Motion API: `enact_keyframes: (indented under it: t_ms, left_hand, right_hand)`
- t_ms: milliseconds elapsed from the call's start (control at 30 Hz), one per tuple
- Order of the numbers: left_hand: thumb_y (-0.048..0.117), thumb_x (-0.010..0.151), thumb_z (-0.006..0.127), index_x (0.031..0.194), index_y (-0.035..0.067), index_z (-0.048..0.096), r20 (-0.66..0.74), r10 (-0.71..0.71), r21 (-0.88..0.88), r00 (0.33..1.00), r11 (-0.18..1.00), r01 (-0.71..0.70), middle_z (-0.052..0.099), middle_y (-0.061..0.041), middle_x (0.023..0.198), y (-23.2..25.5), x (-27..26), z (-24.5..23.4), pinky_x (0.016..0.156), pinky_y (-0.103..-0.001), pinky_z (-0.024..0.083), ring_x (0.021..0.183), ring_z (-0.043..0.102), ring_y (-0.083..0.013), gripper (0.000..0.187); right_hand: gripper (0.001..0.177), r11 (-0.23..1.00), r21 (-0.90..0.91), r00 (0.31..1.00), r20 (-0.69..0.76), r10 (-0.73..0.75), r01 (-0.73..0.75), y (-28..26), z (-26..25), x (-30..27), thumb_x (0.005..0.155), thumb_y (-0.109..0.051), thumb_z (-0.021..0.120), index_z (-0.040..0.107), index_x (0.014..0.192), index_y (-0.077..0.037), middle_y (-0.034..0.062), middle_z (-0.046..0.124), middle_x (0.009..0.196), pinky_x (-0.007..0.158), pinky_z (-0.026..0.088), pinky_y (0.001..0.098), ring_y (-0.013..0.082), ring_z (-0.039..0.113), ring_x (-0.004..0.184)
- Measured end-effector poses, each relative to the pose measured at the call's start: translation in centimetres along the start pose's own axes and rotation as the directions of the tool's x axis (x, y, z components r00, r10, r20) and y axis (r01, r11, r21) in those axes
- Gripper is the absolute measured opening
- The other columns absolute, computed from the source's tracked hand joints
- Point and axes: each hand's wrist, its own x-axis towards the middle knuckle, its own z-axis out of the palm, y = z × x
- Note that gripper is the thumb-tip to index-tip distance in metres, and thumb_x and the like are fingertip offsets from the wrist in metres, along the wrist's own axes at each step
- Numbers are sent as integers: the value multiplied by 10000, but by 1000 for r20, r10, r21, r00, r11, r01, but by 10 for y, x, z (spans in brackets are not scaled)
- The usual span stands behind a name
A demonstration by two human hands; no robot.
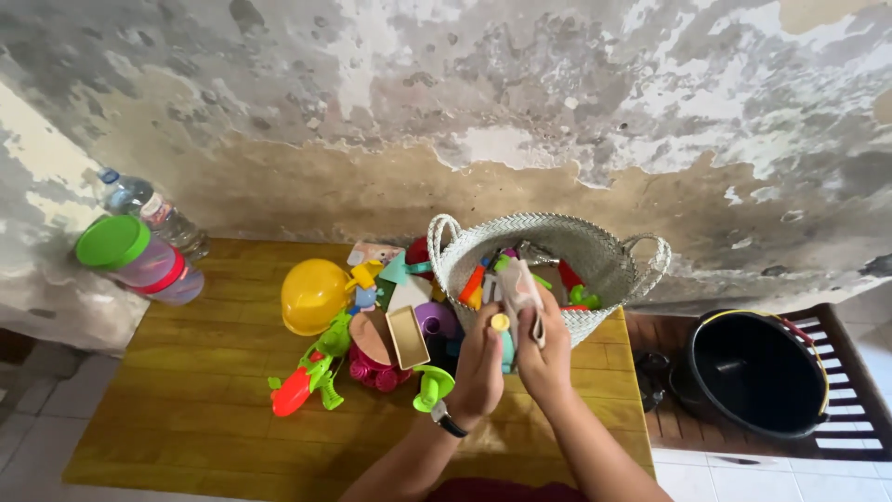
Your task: The person wipes various plastic toys and a smartphone with a cloth, taking each item from a basket, cleaning it, and placing it on the table. The items include a water gun, toy shovel, toy phone, and other small plastic objects.
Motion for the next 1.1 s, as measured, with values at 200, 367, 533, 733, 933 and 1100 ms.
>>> enact_keyframes:
  t_ms: [200, 367, 533, 733, 933, 1100]
  left_hand:
    - [341, 1080, 405, 1296, -21, 509, -132, 198, 313, 971, 938, -149, 625, -203, 1138, -68, -12, -16, 897, -412, 484, 975, 602, -332, 435]
    - [846, 965, 226, 1344, -4, 539, -94, 266, 153, 959, 956, -250, 600, -190, 1268, -10, -22, -16, 1011, -418, 469, 1162, 605, -307, 982]
    - [234, 1049, 335, 1410, -60, 463, -159, 208, -51, 965, 975, -218, 566, -259, 1381, 28, -14, 2, 1086, -403, 464, 1275, 571, -346, 483]
    - [297, 1043, 370, 1321, 49, 567, -354, -223, -641, 909, 765, -62, 638, -215, 1319, -4, 2, 9, 1030, -409, 510, 1176, 638, -318, 422]
    - [494, 1084, 152, 1508, 9, 331, -139, 288, 382, 947, 898, -217, 440, -230, 1397, 22, 0, 3, 1093, -408, 379, 1241, 491, -310, 668]
    - [205, 1063, 327, 1568, -59, 233, 191, 414, 640, 890, 636, -432, 379, -357, 1435, 34, -7, -3, 1142, -584, 313, 1312, 420, -470, 578]
  right_hand:
    - [325, 870, -107, 871, -58, -489, 481, 25, 11, -31, 1057, -181, 499, 636, 1259, 36, 280, 409, 1527, 1137, 535, 504, 447, 512, 1389]
    - [445, 691, -44, 688, -74, -722, 721, 26, 12, -32, 975, -242, 747, 611, 1351, -47, 194, 395, 1588, 1262, 363, 599, 401, 347, 1514]
    - [434, 886, -241, 895, -117, -431, 395, 1, -6, -19, 1009, -261, 565, 604, 1371, -25, 282, 499, 1492, 1113, 513, 456, 426, 542, 1381]
    - [408, 896, -190, 898, -115, -425, 400, 10, 8, -43, 976, -135, 568, 583, 1354, 16, 310, 524, 1431, 976, 592, 410, 409, 620, 1271]
    - [807, 960, 221, 985, 75, 158, -171, -14, -23, -34, 902, -663, 462, 566, 1401, -37, 101, 676, 1232, 821, 518, 298, 185, 653, 1032]
    - [366, 664, 686, 952, 157, 264, -297, 17, -33, -29, 897, -166, 749, 677, 1174, 61, 105, 704, 950, 683, 524, 263, 163, 634, 803]
